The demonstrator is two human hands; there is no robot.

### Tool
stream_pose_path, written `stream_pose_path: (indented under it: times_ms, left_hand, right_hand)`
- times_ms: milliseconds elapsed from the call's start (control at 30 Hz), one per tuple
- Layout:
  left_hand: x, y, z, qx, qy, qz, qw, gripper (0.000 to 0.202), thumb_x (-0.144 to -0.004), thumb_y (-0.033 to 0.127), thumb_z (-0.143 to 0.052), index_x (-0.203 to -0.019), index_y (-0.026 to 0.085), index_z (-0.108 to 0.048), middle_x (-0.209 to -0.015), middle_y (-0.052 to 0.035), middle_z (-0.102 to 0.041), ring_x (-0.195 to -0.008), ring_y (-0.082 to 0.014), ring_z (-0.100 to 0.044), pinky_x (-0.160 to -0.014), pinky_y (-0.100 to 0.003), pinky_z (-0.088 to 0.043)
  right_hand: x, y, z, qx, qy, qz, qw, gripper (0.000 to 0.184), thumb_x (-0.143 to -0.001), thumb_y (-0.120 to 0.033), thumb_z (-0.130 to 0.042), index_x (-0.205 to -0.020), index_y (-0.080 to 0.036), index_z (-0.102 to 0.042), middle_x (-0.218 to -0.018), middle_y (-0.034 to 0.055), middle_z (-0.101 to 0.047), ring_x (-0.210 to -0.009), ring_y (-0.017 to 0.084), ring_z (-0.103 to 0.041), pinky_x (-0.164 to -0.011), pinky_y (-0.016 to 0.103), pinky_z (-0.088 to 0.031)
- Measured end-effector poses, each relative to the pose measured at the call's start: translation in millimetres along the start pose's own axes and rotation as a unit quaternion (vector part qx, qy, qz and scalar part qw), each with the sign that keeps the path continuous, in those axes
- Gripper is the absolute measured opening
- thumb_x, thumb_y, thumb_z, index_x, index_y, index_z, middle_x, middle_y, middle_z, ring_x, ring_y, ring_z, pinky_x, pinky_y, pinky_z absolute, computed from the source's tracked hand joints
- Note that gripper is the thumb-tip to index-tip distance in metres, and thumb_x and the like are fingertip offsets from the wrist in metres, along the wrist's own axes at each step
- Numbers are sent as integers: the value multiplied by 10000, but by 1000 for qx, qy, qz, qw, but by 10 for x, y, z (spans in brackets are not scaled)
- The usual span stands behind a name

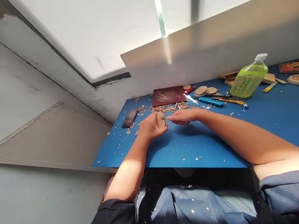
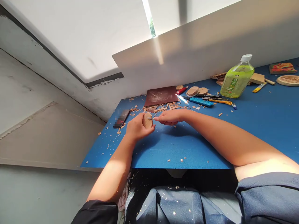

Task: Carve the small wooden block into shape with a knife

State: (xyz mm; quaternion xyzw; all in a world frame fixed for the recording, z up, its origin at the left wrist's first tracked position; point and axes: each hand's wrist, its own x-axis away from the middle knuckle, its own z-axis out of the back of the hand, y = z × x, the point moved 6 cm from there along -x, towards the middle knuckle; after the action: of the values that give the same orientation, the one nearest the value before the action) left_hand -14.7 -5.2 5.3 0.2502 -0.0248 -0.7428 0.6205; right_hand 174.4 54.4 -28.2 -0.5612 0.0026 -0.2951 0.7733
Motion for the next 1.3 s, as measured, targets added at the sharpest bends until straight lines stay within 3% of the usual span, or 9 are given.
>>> stream_pose_path:
  times_ms: [167, 300, 400, 467, 567, 667, 833, 1033, 1300]
  left_hand:
    - [2, 46, 43, -70, 6, 37, 997, 565, -823, 567, -826, -1268, 272, -642, -1144, -97, -798, -1055, -352, -766, -822, -396, -525]
    - [-34, -17, 55, -88, -16, 96, 991, 602, -834, 619, -818, -1287, 277, -616, -1192, -114, -796, -1090, -354, -770, -859, -416, -547]
    - [-37, -34, 72, -71, -8, 94, 993, 574, -856, 614, -808, -1278, 283, -602, -1180, -105, -797, -1065, -344, -774, -841, -412, -541]
    - [-30, -30, 80, -62, 2, 79, 995, 571, -859, 607, -806, -1274, 275, -597, -1164, -105, -796, -1059, -346, -773, -823, -409, -532]
    - [-27, -24, 64, -52, -8, 66, 996, 575, -845, 610, -814, -1258, 274, -597, -1151, -101, -795, -1051, -351, -767, -806, -409, -519]
    - [-31, -20, 47, -37, -26, 71, 996, 556, -830, 613, -829, -1233, 300, -606, -1125, -75, -796, -1016, -340, -763, -800, -403, -505]
    - [-25, 4, 44, -31, -32, 69, 997, 563, -808, 610, -851, -1227, 316, -617, -1135, -67, -792, -997, -342, -761, -793, -396, -495]
    - [5, 100, 79, -33, -9, 14, 999, 592, -822, 562, -831, -1305, 291, -625, -1178, -77, -798, -1059, -339, -767, -815, -397, -523]
    - [4, 90, 103, -38, -61, 81, 994, 561, -804, 606, -842, -1248, 332, -634, -1121, -34, -809, -1005, -306, -768, -807, -388, -529]
  right_hand:
    - [-67, -49, 68, 76, 91, 20, 993, 725, -993, -901, -448, -714, -232, -446, -616, -20, -435, -583, 142, -391, -565, 290, -323]
    - [-171, -61, 213, 116, 246, 63, 960, 713, -1027, -864, -403, -745, -219, -511, -742, 26, -560, -742, 184, -504, -674, 294, -371]
    - [-124, -7, 339, 113, 340, 45, 933, 752, -1021, -902, -313, -728, -223, -451, -702, 13, -490, -708, 168, -449, -632, 289, -311]
    - [-96, 7, 310, 94, 297, 39, 949, 745, -1008, -914, -348, -722, -230, -415, -664, -12, -425, -649, 144, -388, -587, 280, -267]
    - [-77, -8, 108, 3, 126, 43, 991, 710, -1005, -897, -428, -733, -241, -401, -618, -49, -352, -560, 115, -296, -517, 268, -233]
    - [-61, -32, -39, -86, 23, 46, 995, 682, -1007, -861, -500, -733, -247, -386, -609, -74, -297, -529, 96, -223, -469, 251, -204]
    - [-95, 51, -61, -125, -9, 21, 992, 693, -1001, -857, -528, -724, -245, -359, -628, -82, -268, -531, 80, -198, -447, 227, -177]
    - [-108, 131, -75, -131, -46, -1, 990, 701, -1003, -855, -526, -712, -245, -339, -636, -86, -252, -530, 74, -176, -438, 218, -152]
    - [-106, 99, -94, -136, -44, 24, 989, 693, -998, -844, -556, -709, -244, -362, -599, -92, -272, -516, 76, -194, -437, 222, -184]
